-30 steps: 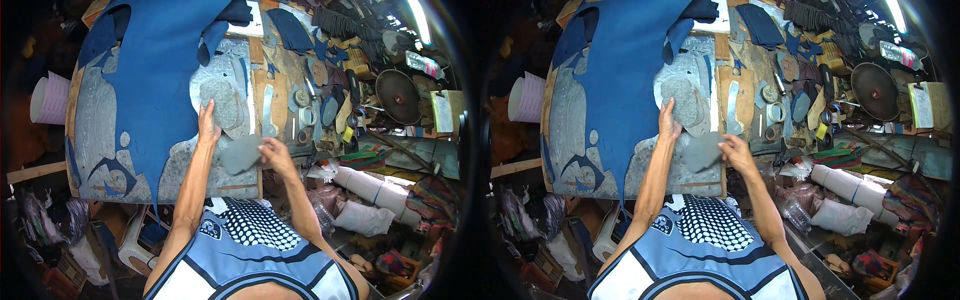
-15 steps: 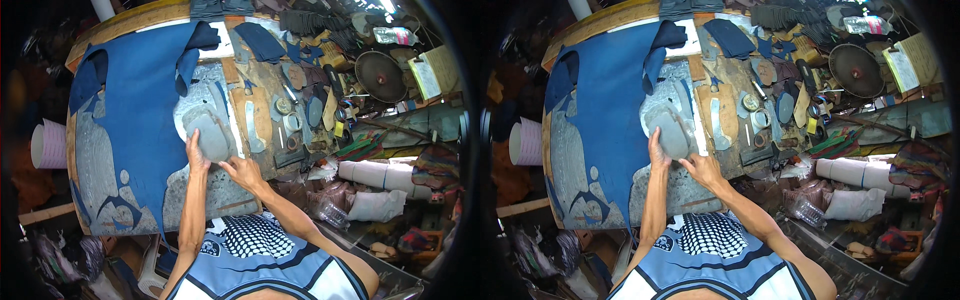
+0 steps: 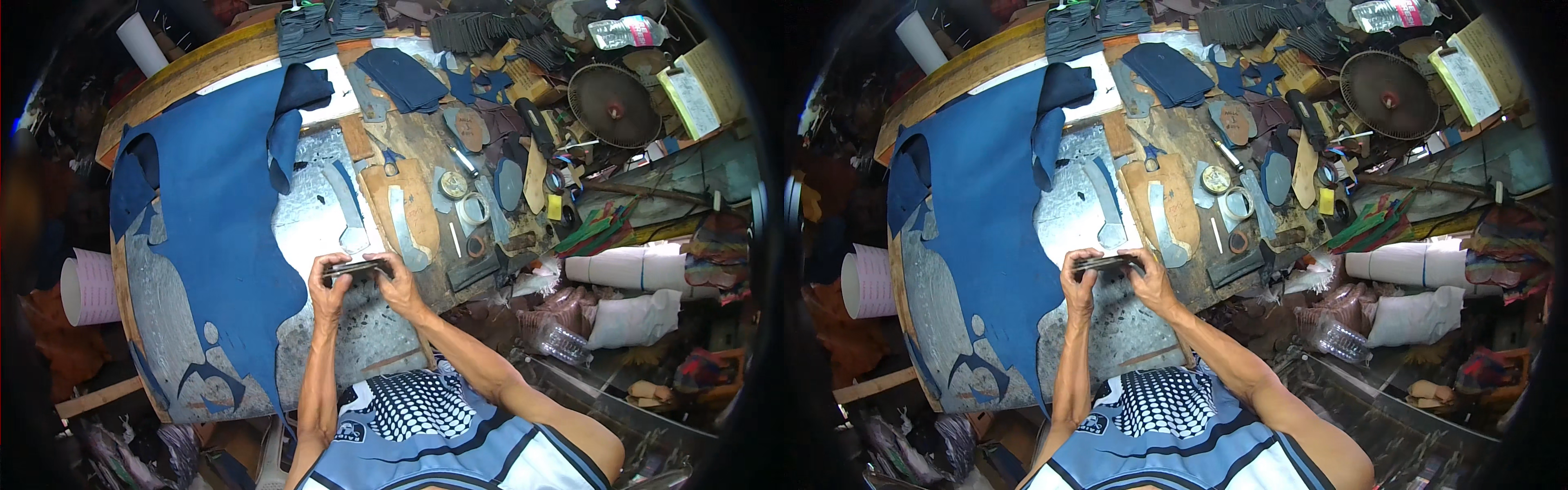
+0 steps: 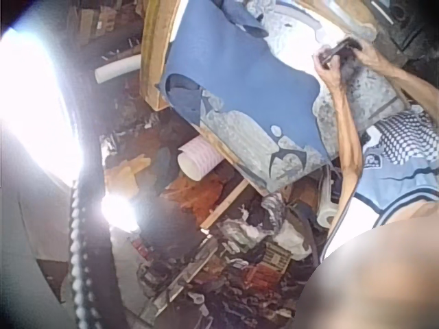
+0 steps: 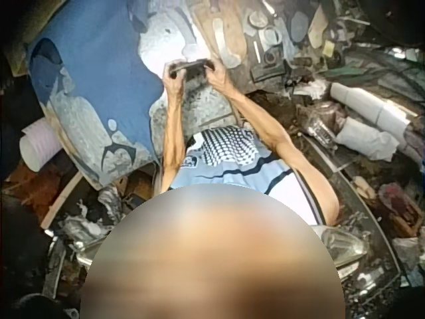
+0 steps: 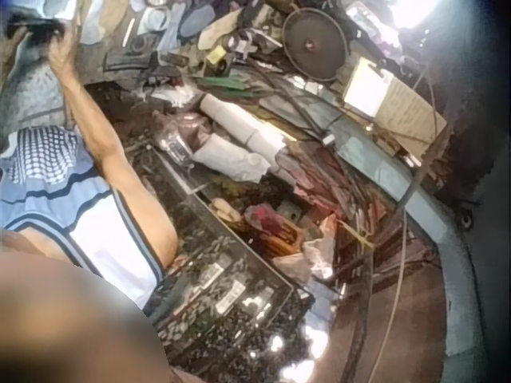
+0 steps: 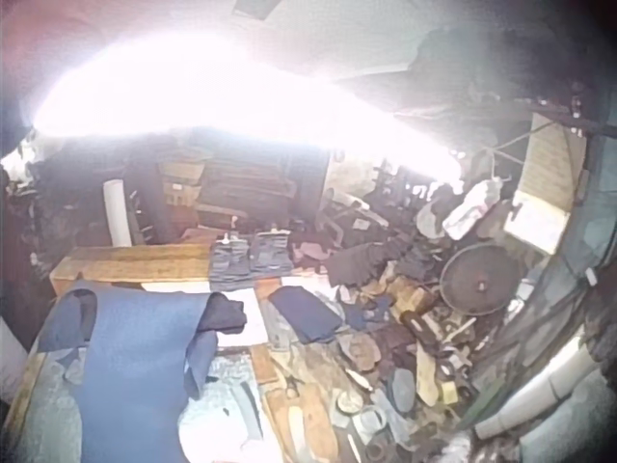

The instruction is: Using a cutting tool to cut shoe patterns from a large piece of blue leather following a metal template.

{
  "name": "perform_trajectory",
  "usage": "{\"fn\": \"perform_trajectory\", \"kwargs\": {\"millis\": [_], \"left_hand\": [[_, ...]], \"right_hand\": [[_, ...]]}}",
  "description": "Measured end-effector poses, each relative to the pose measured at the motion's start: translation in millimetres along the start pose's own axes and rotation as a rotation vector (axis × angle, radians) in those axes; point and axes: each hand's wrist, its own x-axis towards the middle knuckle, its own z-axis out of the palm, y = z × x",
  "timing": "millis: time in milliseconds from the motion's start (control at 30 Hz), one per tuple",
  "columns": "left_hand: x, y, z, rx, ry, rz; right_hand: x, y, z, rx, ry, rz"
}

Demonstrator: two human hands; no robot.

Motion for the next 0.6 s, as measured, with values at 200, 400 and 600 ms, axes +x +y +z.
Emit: {"fn": "perform_trajectory", "kwargs": {"millis": [200,400,600], "left_hand": [[-5.8,-25.5,0.6,0.027,0.071,0.083],[6.4,-53.1,-18.6,-0.197,0.295,-0.042],[51.6,-26.6,25.1,-0.666,0.411,-0.280]], "right_hand": [[-6.9,2.0,9.6,-0.150,0.008,-0.027],[4.4,-23.1,4.9,-0.143,-0.052,0.175],[35.1,-26.4,2.7,-0.217,0.023,-0.136]]}}
